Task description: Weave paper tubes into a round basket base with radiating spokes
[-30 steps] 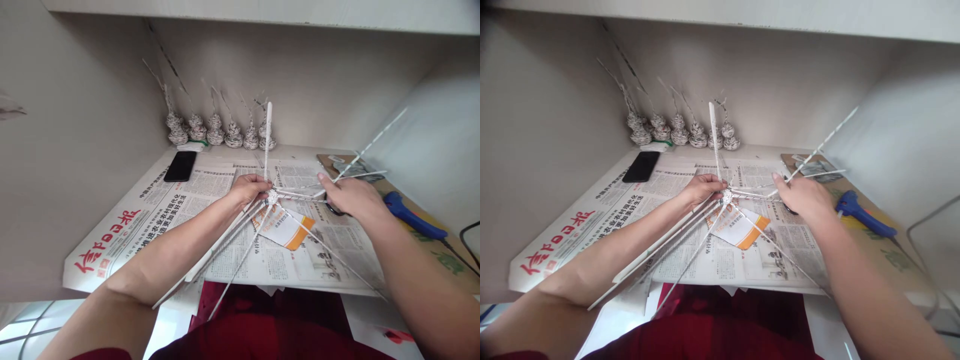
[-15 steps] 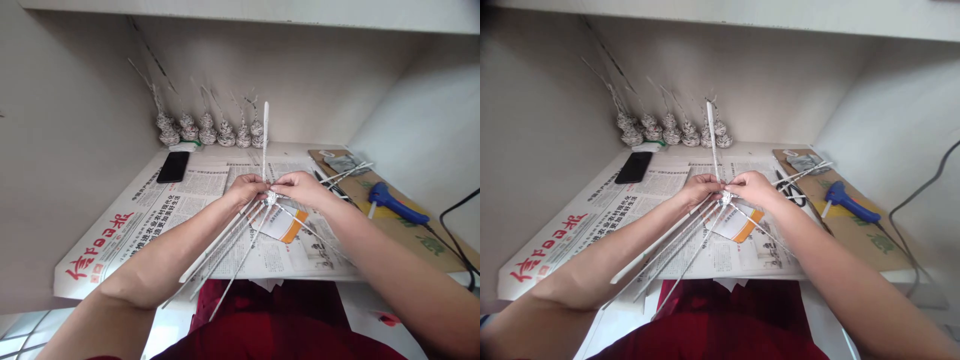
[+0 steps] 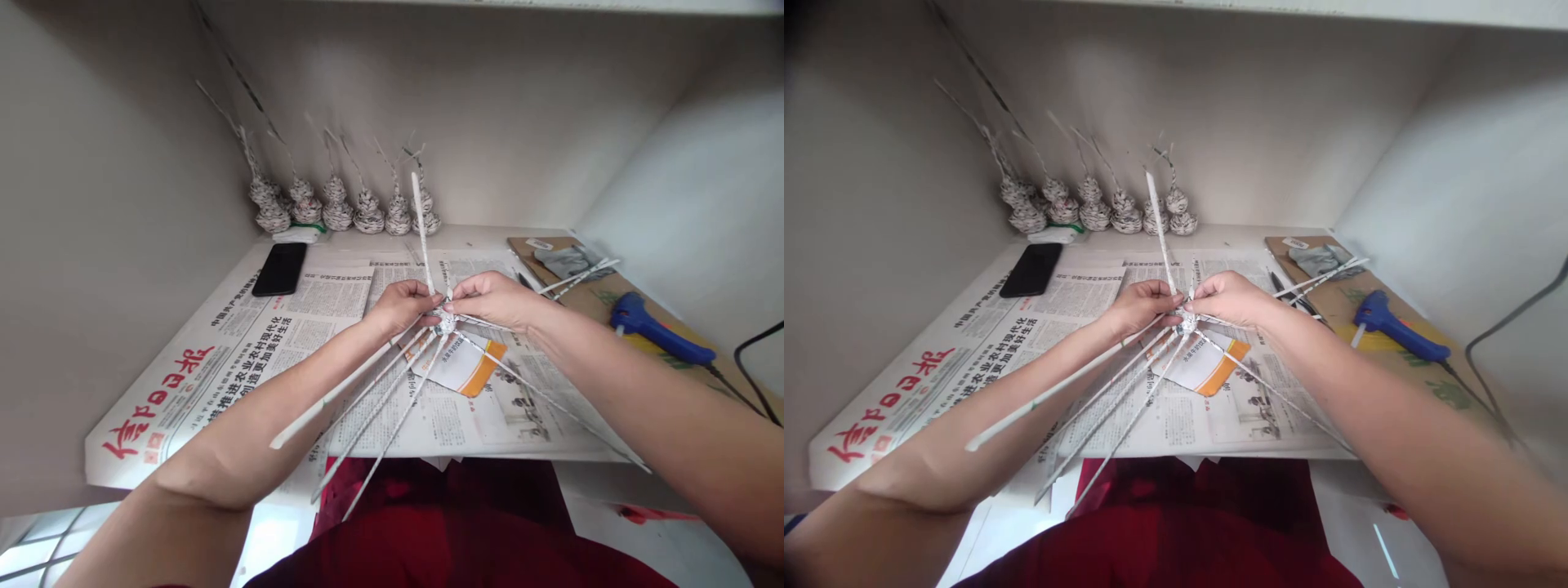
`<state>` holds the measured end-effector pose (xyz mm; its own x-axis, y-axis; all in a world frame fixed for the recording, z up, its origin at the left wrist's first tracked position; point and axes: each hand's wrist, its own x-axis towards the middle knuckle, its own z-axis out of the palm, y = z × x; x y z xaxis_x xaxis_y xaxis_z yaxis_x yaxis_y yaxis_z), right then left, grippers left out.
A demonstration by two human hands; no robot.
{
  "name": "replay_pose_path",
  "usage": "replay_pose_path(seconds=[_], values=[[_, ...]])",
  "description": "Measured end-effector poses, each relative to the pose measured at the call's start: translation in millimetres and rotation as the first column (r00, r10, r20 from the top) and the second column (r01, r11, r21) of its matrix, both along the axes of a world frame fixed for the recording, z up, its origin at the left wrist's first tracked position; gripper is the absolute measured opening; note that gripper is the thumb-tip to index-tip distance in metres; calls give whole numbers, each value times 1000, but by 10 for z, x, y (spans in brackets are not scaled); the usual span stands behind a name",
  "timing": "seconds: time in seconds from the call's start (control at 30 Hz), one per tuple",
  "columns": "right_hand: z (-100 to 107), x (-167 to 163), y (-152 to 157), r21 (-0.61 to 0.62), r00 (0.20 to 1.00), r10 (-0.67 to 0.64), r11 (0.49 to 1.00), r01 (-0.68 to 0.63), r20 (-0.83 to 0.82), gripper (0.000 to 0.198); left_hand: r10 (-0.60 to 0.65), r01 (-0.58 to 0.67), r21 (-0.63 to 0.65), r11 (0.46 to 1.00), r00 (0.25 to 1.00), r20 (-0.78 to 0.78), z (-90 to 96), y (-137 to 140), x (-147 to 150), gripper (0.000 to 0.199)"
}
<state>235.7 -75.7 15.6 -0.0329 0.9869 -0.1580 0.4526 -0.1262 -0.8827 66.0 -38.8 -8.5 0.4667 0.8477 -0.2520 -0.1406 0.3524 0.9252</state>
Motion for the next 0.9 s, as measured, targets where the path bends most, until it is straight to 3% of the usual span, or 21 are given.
replay_pose_path(seconds=[0.17,0.4,0.6,0.77,0.83,0.9], values=[[12,-34,9,-88,999,1,996,-6,-48,23,-6,8,59,998,1000,-22,-14,-1,-2,27],[-37,-27,33,54,993,51,997,-57,106,17,-14,17,47,999,998,-60,-4,6,-9,24],[-89,-31,-19,5,997,53,999,-53,-56,27,-10,10,7,1000,1000,-23,-39,14,4,17],[-107,-57,-6,167,965,25,983,-71,261,19,19,-20,-66,998,1000,-10,-88,41,-6,19],[-95,-46,10,113,972,56,990,-83,229,22,3,-5,-60,998,1000,-23,-92,53,-22,22],[-69,-23,19,-65,994,101,993,-98,42,28,-21,20,-27,999,999,-42,-84,60,-35,24]])
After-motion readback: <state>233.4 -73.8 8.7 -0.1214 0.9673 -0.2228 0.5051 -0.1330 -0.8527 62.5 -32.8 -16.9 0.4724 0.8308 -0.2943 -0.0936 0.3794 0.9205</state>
